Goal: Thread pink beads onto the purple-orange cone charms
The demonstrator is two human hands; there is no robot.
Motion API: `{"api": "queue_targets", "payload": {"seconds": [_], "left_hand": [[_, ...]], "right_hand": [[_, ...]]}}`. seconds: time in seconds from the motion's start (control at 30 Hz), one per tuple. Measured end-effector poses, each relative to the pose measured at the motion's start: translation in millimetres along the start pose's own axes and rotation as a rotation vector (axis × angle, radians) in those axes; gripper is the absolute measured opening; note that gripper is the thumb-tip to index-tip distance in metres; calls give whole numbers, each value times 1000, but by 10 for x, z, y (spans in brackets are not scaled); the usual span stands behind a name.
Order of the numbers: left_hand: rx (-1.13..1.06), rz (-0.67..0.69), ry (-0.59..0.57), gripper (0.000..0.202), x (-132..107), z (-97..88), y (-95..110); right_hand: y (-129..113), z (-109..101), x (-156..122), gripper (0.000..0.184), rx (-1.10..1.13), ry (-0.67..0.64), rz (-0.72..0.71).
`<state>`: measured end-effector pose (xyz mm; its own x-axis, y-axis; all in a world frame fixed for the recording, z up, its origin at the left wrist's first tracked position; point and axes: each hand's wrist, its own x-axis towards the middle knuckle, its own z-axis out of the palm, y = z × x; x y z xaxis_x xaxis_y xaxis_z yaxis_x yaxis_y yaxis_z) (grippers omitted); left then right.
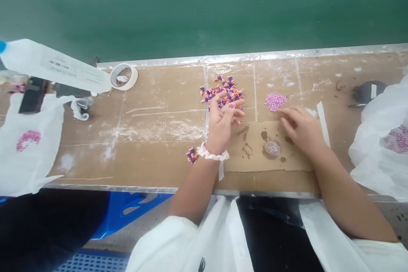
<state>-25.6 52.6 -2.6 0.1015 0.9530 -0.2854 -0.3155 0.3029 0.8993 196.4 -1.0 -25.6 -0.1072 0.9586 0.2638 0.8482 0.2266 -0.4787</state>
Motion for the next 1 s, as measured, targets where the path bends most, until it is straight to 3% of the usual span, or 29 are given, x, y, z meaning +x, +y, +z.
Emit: {"api": "queue_targets", "payload": {"seconds": [0.1, 0.47, 0.7, 1.0], "left_hand": [[14, -3, -28, 44, -33, -42, 6], [2, -30, -114, 24, -208, -35, 36], [13, -43, -139, 23, -265, 14, 66], [13, -30, -168, 17, -310, 38, 48]], "right_hand": [[20, 69, 16, 20, -39, -2, -10], [30, 104, 30, 16, -61, 60, -43], [47, 65, 42, 10, 63, 59, 131], [29, 112, 72, 13, -32, 14, 50]]}}
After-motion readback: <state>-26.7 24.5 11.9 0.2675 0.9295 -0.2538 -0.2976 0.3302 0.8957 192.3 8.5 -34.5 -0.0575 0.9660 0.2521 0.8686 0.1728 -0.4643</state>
